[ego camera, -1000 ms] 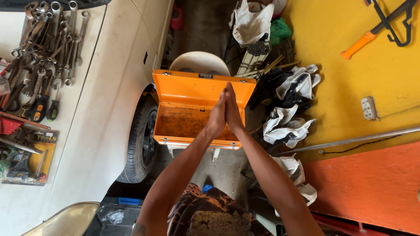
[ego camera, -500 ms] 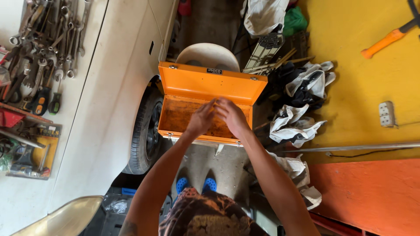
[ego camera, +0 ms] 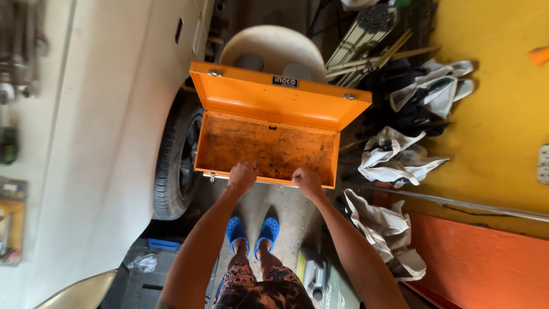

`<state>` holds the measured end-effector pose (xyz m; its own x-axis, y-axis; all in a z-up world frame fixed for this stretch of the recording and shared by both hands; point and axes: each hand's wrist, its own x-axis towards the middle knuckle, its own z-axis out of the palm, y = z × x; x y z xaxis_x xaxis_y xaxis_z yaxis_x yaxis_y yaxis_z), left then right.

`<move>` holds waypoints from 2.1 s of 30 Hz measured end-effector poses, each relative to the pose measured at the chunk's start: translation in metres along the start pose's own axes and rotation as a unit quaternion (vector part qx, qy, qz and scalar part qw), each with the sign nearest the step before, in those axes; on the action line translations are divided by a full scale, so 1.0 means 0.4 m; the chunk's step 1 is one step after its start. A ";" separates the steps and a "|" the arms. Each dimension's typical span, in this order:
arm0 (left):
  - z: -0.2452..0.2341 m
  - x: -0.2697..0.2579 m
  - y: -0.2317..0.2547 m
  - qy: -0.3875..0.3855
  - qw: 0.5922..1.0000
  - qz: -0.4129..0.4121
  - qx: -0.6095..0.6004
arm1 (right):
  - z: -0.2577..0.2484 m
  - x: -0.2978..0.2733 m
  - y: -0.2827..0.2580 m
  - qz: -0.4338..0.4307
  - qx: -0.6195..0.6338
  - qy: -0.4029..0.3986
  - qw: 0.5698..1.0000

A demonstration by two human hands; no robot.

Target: The person repeatedly picks up various hand tools from an orange toolbox and places them on the hood of a white car. The person handles wrenches, screwdrivers, and other metal tools one by one, moving them from the toolbox to the car hood.

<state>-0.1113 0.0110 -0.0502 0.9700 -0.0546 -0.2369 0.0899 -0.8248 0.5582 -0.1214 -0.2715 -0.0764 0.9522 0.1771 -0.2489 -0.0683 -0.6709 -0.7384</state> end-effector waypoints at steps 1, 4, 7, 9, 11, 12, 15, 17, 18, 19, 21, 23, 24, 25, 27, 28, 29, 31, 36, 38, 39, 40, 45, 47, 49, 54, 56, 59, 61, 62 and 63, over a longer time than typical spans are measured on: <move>0.031 0.013 -0.009 -0.007 1.000 0.000 0.005 | 0.004 0.007 0.015 0.008 -0.014 0.020 1.000; 0.106 0.080 -0.022 -0.029 0.999 0.005 0.023 | -0.015 0.055 0.059 0.025 -0.059 0.078 0.995; 0.168 0.136 -0.016 -0.073 0.996 -0.006 0.042 | -0.058 0.072 0.123 0.048 -0.096 0.088 0.990; 0.195 0.169 -0.008 -0.105 0.993 -0.025 0.045 | -0.078 0.087 0.158 0.065 -0.098 0.059 0.991; 0.216 0.185 0.005 -0.148 0.987 -0.037 0.042 | -0.082 0.090 0.176 0.076 -0.113 0.043 0.990; 0.221 0.199 0.009 -0.166 0.984 -0.043 0.042 | -0.082 0.102 0.178 0.078 -0.120 0.037 0.989; 0.260 0.223 0.027 -0.161 0.984 -0.069 0.042 | -0.070 0.113 0.177 0.167 -0.121 -0.055 0.977; 0.285 0.224 0.025 -0.135 0.987 -0.061 0.054 | -0.048 0.119 0.168 0.187 -0.159 -0.073 0.967; 0.296 0.230 0.021 -0.119 0.989 -0.056 0.062 | -0.040 0.130 0.166 0.194 -0.176 -0.080 0.962; 0.308 0.233 0.021 -0.110 0.990 -0.054 0.065 | -0.034 0.135 0.166 0.191 -0.170 -0.074 0.964; 0.322 0.227 0.015 -0.092 0.992 -0.051 0.071 | -0.010 0.135 0.163 0.185 -0.156 -0.063 0.968; 0.330 0.214 0.013 -0.080 0.994 -0.048 0.066 | 0.000 0.132 0.173 0.183 -0.143 -0.066 0.971; 0.329 0.214 0.013 -0.073 0.994 -0.046 0.062 | 0.001 0.135 0.180 0.181 -0.136 -0.067 0.972; 0.326 0.216 0.012 -0.067 0.996 -0.052 0.031 | -0.003 0.141 0.192 0.162 -0.122 -0.028 0.979; 0.316 0.233 0.008 -0.052 0.996 -0.064 -0.031 | -0.028 0.169 0.230 0.119 -0.093 0.050 0.987; 0.315 0.235 0.005 -0.042 0.994 -0.070 -0.077 | -0.043 0.189 0.254 0.091 -0.092 0.063 0.990; 0.315 0.245 0.002 -0.031 0.989 -0.076 -0.122 | -0.062 0.221 0.281 0.062 -0.090 0.075 0.991; 0.327 0.234 -0.005 -0.016 0.974 -0.084 -0.208 | -0.069 0.226 0.324 0.024 -0.112 0.026 0.993; 0.352 0.258 -0.027 -0.051 0.950 -0.130 -0.279 | -0.049 0.216 0.329 0.025 -0.177 -0.216 0.960; 0.368 0.262 -0.037 -0.124 0.908 -0.180 -0.357 | -0.039 0.202 0.303 0.081 -0.163 -0.256 0.949; 0.378 0.265 -0.040 -0.158 0.882 -0.203 -0.394 | -0.036 0.201 0.288 0.108 -0.157 -0.276 0.942; 0.388 0.264 -0.042 -0.172 0.871 -0.201 -0.413 | -0.028 0.196 0.272 0.094 -0.176 -0.277 0.940; 0.426 0.256 -0.021 -0.202 0.836 -0.189 -0.473 | -0.013 0.189 0.242 0.057 -0.222 -0.288 0.930; 0.427 0.254 -0.013 -0.216 0.847 -0.212 -0.437 | -0.003 0.190 0.251 0.065 -0.244 -0.301 0.919; 0.431 0.245 -0.004 -0.229 0.843 -0.217 -0.435 | 0.000 0.178 0.269 0.041 -0.248 -0.297 0.921; 0.464 0.253 -0.001 -0.237 0.803 -0.242 -0.490 | -0.002 0.177 0.313 -0.038 -0.213 -0.269 0.939; 0.468 0.261 -0.009 -0.265 0.757 -0.264 -0.535 | -0.004 0.177 0.326 0.029 -0.205 -0.304 0.930; 0.448 0.276 -0.013 -0.255 0.746 -0.279 -0.548 | 0.000 0.178 0.340 0.048 -0.208 -0.303 0.929; 0.425 0.270 -0.007 -0.234 0.833 -0.237 -0.442 | 0.009 0.167 0.352 0.049 -0.218 -0.292 0.930; 0.407 0.266 -0.008 -0.219 0.899 -0.186 -0.331 | 0.012 0.168 0.354 0.055 -0.226 -0.289 0.929; 0.390 0.263 -0.007 -0.200 0.947 -0.132 -0.213 | 0.013 0.168 0.355 0.062 -0.234 -0.285 0.928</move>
<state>-0.0446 -0.0803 -0.2009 0.7447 -0.1573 -0.6486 0.4843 -0.5414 0.6873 -0.0686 -0.3510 -0.2012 0.6248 0.3402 -0.7028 0.0963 -0.9268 -0.3630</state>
